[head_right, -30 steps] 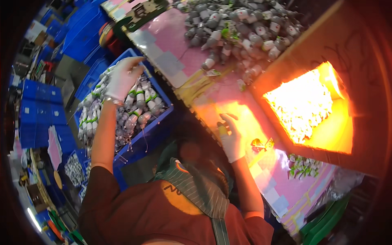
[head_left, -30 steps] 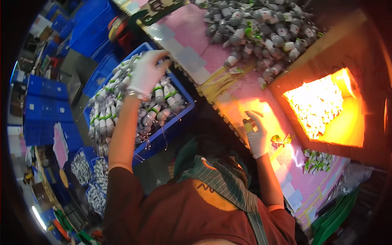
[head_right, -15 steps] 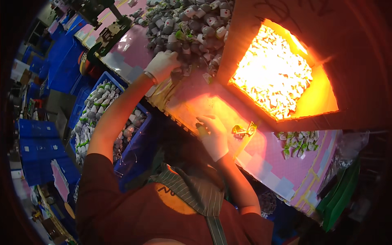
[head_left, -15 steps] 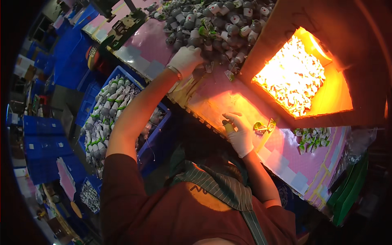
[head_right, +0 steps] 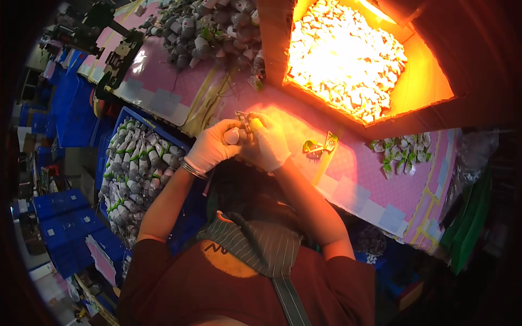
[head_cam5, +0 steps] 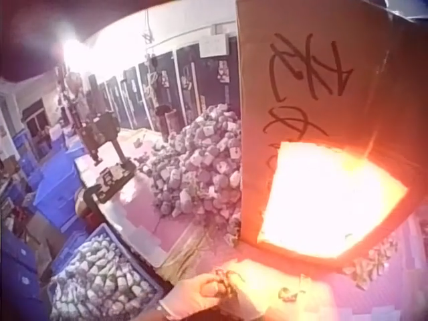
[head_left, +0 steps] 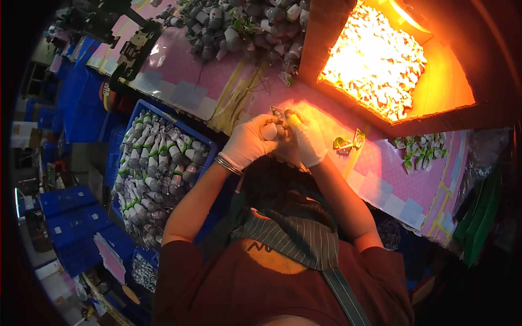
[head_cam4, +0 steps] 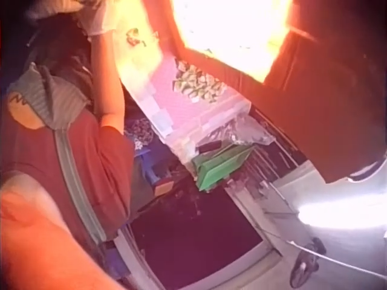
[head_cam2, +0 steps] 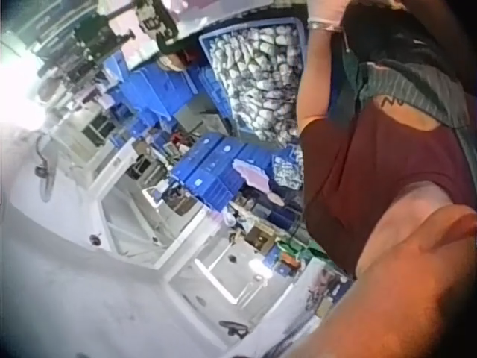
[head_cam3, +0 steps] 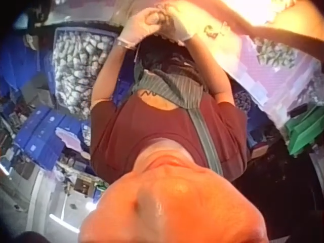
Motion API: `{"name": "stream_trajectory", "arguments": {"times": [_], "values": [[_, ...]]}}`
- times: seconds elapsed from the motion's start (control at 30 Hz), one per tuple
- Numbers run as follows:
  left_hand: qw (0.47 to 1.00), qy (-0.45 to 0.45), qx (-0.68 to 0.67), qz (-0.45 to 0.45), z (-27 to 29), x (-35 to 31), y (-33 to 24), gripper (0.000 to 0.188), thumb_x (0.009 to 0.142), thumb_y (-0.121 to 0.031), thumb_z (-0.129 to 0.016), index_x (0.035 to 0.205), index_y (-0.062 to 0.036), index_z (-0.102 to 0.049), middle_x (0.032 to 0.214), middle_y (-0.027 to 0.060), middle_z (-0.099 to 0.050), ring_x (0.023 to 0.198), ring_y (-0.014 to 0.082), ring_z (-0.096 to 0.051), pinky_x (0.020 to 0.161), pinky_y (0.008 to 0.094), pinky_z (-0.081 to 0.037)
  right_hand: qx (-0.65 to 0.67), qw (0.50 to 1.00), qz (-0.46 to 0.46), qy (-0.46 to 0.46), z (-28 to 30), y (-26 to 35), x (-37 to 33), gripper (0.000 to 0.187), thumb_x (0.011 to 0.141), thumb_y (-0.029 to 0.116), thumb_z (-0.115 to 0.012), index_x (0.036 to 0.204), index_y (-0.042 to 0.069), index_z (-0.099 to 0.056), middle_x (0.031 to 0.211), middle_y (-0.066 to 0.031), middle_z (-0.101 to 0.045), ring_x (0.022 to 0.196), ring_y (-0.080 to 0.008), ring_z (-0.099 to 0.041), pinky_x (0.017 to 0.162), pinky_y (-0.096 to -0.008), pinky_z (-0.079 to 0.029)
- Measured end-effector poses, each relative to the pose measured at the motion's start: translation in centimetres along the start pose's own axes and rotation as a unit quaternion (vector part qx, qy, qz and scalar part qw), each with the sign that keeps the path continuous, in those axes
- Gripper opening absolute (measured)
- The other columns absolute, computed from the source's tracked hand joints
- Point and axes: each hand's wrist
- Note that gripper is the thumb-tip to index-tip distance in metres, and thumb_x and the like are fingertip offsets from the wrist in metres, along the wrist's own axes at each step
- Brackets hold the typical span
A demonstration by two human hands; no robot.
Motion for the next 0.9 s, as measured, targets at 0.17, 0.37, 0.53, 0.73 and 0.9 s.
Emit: {"name": "stream_trajectory", "arguments": {"times": [0.17, 0.37, 0.53, 0.73, 0.9], "values": [[0.970, 0.025, -0.176, 0.163, -0.1, -1.3, -1.0, 0.036, 0.080, -0.018, -0.074, 0.109, -0.0030, -0.058, 0.089, 0.0014, -0.063, 0.078, 0.0084, -0.057, 0.071, 0.0247, -0.050, 0.267, 0.939, -0.217, 0.013, 0.9, 1.7, -0.6, 0.016, 0.091, 0.015, -0.050, 0.095, 0.001, -0.056, 0.072, -0.0086, -0.059, 0.048, -0.0163, -0.054, 0.040, -0.0292, -0.045], [0.991, -0.074, -0.105, 0.047, -0.3, -1.8, 1.1, 0.037, 0.083, -0.010, -0.070, 0.113, -0.0026, -0.050, 0.088, 0.0014, -0.058, 0.074, 0.0052, -0.054, 0.066, 0.0192, -0.046, 0.126, 0.974, -0.186, 0.037, 2.3, 2.2, -0.6, 0.016, 0.090, 0.013, -0.055, 0.098, 0.000, -0.061, 0.078, -0.0035, -0.064, 0.064, -0.0084, -0.056, 0.057, -0.0204, -0.044], [0.996, -0.059, -0.058, 0.037, 0.1, -1.8, 0.9, 0.039, 0.081, -0.006, -0.070, 0.114, -0.0032, -0.049, 0.091, 0.0035, -0.061, 0.077, 0.0075, -0.056, 0.072, 0.0204, -0.046, 0.074, 0.980, -0.181, 0.037, 2.5, 3.0, -0.9, 0.015, 0.090, 0.008, -0.053, 0.099, -0.002, -0.060, 0.081, -0.0055, -0.064, 0.064, -0.0083, -0.056, 0.059, -0.0214, -0.046], [0.989, 0.013, -0.100, 0.109, 1.0, -1.9, -0.7, 0.039, 0.083, -0.013, -0.069, 0.116, -0.0049, -0.051, 0.083, 0.0014, -0.061, 0.067, 0.0071, -0.057, 0.057, 0.0190, -0.045, -0.022, 0.994, -0.098, 0.044, 2.3, 3.9, -1.6, 0.017, 0.089, 0.003, -0.053, 0.104, -0.002, -0.059, 0.086, -0.0045, -0.064, 0.069, -0.0090, -0.058, 0.063, -0.0227, -0.048], [0.984, 0.067, -0.089, 0.141, 0.6, -2.1, -1.0, 0.039, 0.083, -0.016, -0.069, 0.117, -0.0069, -0.052, 0.082, 0.0026, -0.063, 0.065, 0.0102, -0.059, 0.056, 0.0231, -0.046, 0.076, 0.996, -0.051, -0.003, 1.1, 2.3, -1.8, 0.012, 0.086, 0.008, -0.056, 0.096, 0.002, -0.059, 0.061, -0.0065, -0.057, 0.041, -0.0115, -0.049, 0.035, -0.0241, -0.038]]}}
Point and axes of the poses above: each hand's wrist, its own x-axis towards the middle knuckle, its own z-axis out of the back of the hand, y = z × x
